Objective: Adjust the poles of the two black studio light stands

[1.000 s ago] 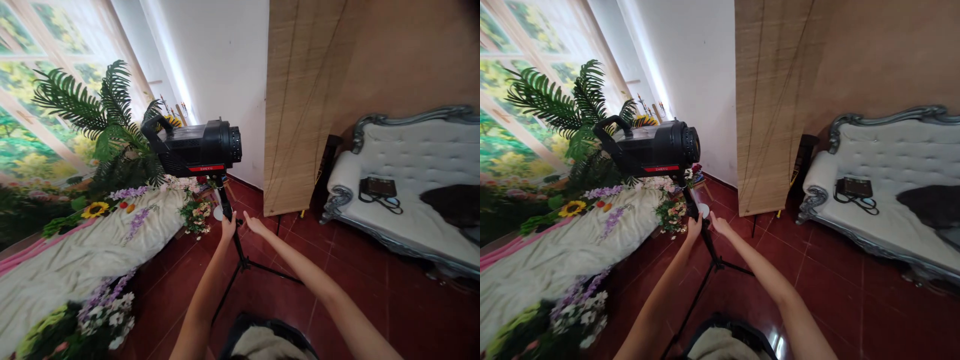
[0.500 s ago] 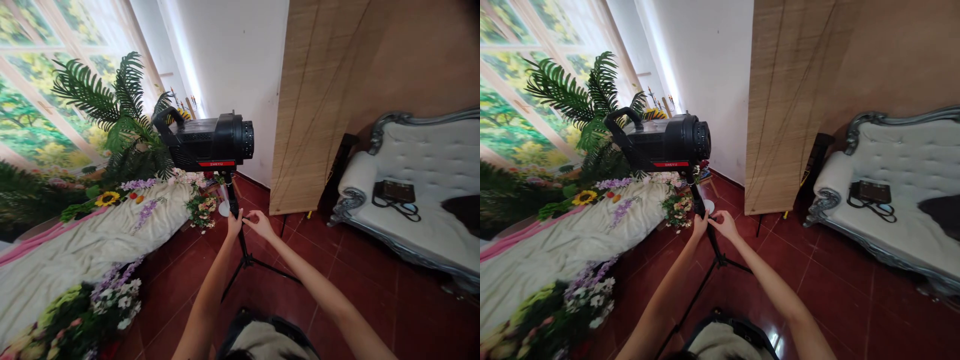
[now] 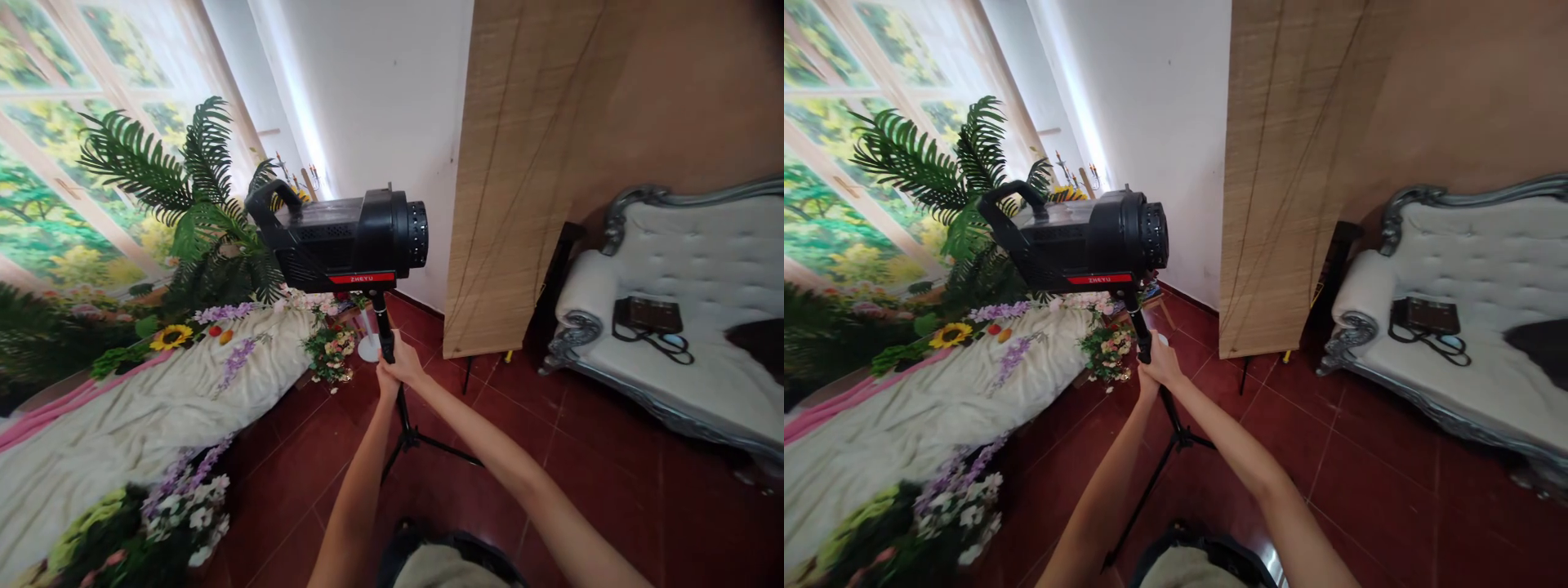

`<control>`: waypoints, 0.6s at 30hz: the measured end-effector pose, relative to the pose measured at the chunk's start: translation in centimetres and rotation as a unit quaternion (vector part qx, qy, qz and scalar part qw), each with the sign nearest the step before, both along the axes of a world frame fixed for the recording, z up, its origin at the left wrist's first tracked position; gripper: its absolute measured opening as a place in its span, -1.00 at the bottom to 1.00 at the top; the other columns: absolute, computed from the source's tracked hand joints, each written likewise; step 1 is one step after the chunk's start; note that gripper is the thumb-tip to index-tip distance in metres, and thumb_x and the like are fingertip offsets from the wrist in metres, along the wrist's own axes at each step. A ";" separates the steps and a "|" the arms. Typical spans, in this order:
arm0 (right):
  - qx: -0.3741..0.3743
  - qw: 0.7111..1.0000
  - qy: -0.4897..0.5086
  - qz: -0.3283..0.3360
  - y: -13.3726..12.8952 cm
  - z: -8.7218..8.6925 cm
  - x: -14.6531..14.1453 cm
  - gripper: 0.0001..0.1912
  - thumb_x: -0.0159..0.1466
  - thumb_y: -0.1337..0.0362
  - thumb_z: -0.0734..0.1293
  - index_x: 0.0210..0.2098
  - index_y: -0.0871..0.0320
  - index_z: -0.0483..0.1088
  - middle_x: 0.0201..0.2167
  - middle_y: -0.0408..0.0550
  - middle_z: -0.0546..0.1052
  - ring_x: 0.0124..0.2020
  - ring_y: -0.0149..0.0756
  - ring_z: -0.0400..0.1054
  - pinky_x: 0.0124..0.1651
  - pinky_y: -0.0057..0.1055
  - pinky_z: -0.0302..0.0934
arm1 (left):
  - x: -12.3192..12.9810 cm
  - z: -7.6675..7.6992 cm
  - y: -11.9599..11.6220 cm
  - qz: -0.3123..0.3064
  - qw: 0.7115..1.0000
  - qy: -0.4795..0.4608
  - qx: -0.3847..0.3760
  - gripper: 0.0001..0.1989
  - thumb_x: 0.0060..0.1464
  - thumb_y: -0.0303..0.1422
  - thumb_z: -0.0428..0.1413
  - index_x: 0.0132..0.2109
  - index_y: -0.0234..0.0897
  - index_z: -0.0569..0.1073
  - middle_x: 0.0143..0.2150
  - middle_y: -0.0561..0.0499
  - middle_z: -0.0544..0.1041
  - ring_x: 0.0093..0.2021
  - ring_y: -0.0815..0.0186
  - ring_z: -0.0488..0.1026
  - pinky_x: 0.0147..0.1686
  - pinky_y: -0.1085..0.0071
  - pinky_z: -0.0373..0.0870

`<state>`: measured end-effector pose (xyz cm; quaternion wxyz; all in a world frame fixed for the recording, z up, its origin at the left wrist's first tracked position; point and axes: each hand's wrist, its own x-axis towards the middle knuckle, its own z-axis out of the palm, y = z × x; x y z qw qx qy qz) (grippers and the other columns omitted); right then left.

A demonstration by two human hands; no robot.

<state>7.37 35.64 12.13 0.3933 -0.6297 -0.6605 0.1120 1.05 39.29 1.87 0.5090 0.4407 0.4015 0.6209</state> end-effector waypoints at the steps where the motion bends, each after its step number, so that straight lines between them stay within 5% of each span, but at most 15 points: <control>1: 0.012 1.000 -0.003 0.002 0.1 0.4 0.1 -0.57 0.15 0.20 0.24 -0.02 0.13 0.08 -0.31 -0.07 0.48 -0.38 -0.21 0.42 -0.40 -0.44 0.17 | 0.0 0.0 0.0 -0.008 1.000 -0.001 0.005 -0.72 -0.26 -0.22 0.24 -0.46 -0.32 0.37 -0.51 0.01 0.43 -0.45 0.33 0.39 -0.36 0.41 0.40; 8: 0.068 0.998 -0.020 -0.004 1.3 4.3 0.0 -0.48 0.13 0.15 0.23 0.02 0.16 0.02 -0.37 -0.05 0.47 -0.44 -0.18 0.41 -0.45 -0.42 0.14 | -0.1 0.4 -0.3 0.002 0.996 0.089 -0.003 -0.80 -0.30 -0.34 0.20 -0.45 -0.38 0.45 -0.49 -0.02 0.51 -0.44 0.31 0.42 -0.36 0.39 0.39; 18: 0.141 0.989 -0.004 0.050 2.3 10.3 0.8 -0.50 0.13 0.20 0.24 0.02 0.16 0.02 -0.41 -0.09 0.45 -0.46 -0.23 0.37 -0.42 -0.39 0.19 | 0.2 2.1 -0.6 0.008 0.988 0.152 -0.017 -0.67 -0.19 -0.13 0.20 -0.56 -0.33 0.35 -0.65 0.09 0.31 -0.62 0.43 0.27 -0.59 0.51 0.22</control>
